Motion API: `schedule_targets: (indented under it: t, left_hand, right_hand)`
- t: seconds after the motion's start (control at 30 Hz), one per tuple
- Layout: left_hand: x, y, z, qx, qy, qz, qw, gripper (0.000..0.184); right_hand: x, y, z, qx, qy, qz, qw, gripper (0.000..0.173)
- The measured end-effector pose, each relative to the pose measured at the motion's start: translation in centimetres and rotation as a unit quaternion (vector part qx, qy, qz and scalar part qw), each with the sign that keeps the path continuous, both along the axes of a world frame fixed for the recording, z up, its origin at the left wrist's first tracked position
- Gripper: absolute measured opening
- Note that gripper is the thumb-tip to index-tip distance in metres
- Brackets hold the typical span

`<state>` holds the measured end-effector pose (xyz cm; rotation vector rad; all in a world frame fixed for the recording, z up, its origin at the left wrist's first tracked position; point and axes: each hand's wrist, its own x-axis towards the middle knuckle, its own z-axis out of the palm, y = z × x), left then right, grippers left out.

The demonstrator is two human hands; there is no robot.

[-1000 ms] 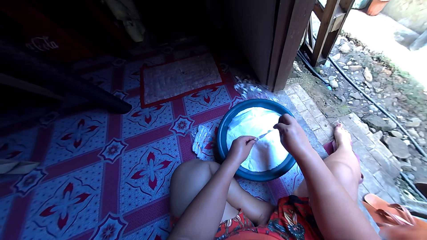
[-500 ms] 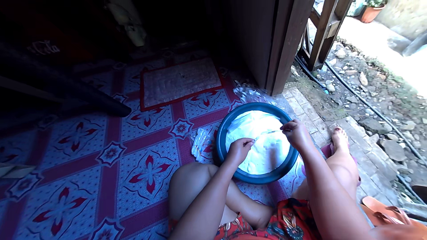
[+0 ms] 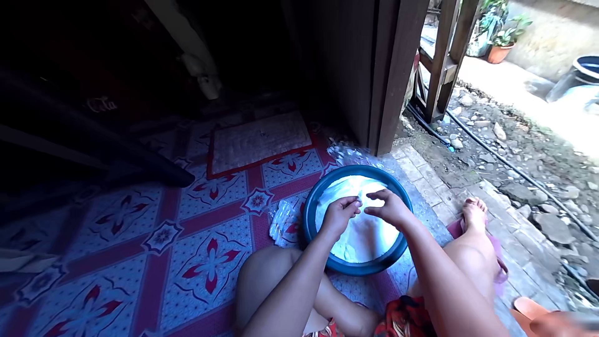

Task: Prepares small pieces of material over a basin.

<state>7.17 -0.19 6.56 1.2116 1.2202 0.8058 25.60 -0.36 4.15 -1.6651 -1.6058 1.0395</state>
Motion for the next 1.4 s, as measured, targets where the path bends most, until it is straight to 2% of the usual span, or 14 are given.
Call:
schedule_targets:
  t: [0.07,0.2,0.3,0.5,0.7,0.77,0.9,0.93,1.0,1.03,1.1,1.13,1.23,1.4]
  left_hand:
    - [0.9,-0.5,-1.0,-0.001,-0.013,-0.003,1.0,0.022]
    - [2.2,-1.2,-1.8,-0.003,-0.027,-0.005,1.0,0.021]
    - [2.5,-1.3,-2.3,0.002,-0.037,0.0,0.999,0.019]
    - [2.5,-1.1,-2.9,0.003,-0.047,0.015,0.999,0.02]
    - [2.7,-1.4,-3.2,0.003,-0.039,0.005,0.999,0.018]
    - [2.7,-1.4,-3.2,-0.004,-0.037,0.012,0.999,0.019]
    - [2.6,-1.3,-4.0,-0.007,-0.037,0.015,0.999,0.019]
    - [2.5,-1.3,-4.3,-0.006,-0.04,0.016,0.999,0.019]
    - [2.4,-1.2,-4.9,-0.002,-0.044,0.018,0.999,0.018]
    - [2.4,-1.2,-5.2,0.002,-0.043,0.019,0.999,0.018]
    - [2.4,-1.3,-5.6,0.013,-0.038,0.018,0.999,0.018]
    - [2.4,-1.3,-5.6,0.02,-0.032,0.017,0.999,0.017]
    - [2.6,-1.5,-5.7,0.035,-0.019,0.008,0.999,0.016]
    - [2.6,-1.6,-6.5,0.037,-0.022,0.008,0.999,0.015]
  right_hand:
    - [0.0,-0.2,0.2,0.018,0.078,-0.003,0.997,0.046]
    - [0.2,-0.8,0.6,0.059,0.07,-0.032,0.995,0.021]
    - [0.4,-1.0,1.4,0.058,0.076,-0.061,0.994,0.015]
    - [0.7,-0.7,0.4,0.018,0.089,-0.034,0.995,0.042]
    - [0.1,-0.6,0.9,0.071,0.087,-0.066,0.991,0.016]
    - [0.7,-0.4,1.0,0.088,0.084,-0.093,0.988,0.018]
    - [2.0,-0.2,1.1,0.043,-0.016,-0.122,0.991,0.045]
    - [2.0,-0.3,1.3,0.026,-0.059,-0.109,0.992,0.044]
    - [1.7,-0.9,1.7,0.003,-0.111,-0.06,0.992,0.027]
    - [1.4,-1.2,1.7,0.0,-0.115,-0.026,0.993,0.025]
    - [1.0,-1.5,1.1,0.01,-0.078,0.024,0.997,0.042]
    - [0.8,-1.5,0.6,0.029,-0.05,0.024,0.998,0.04]
    - [0.1,-1.8,0.7,0.08,-0.014,-0.032,0.996,0.019]
    - [0.4,-1.8,1.4,0.112,-0.018,-0.072,0.991,0.039]
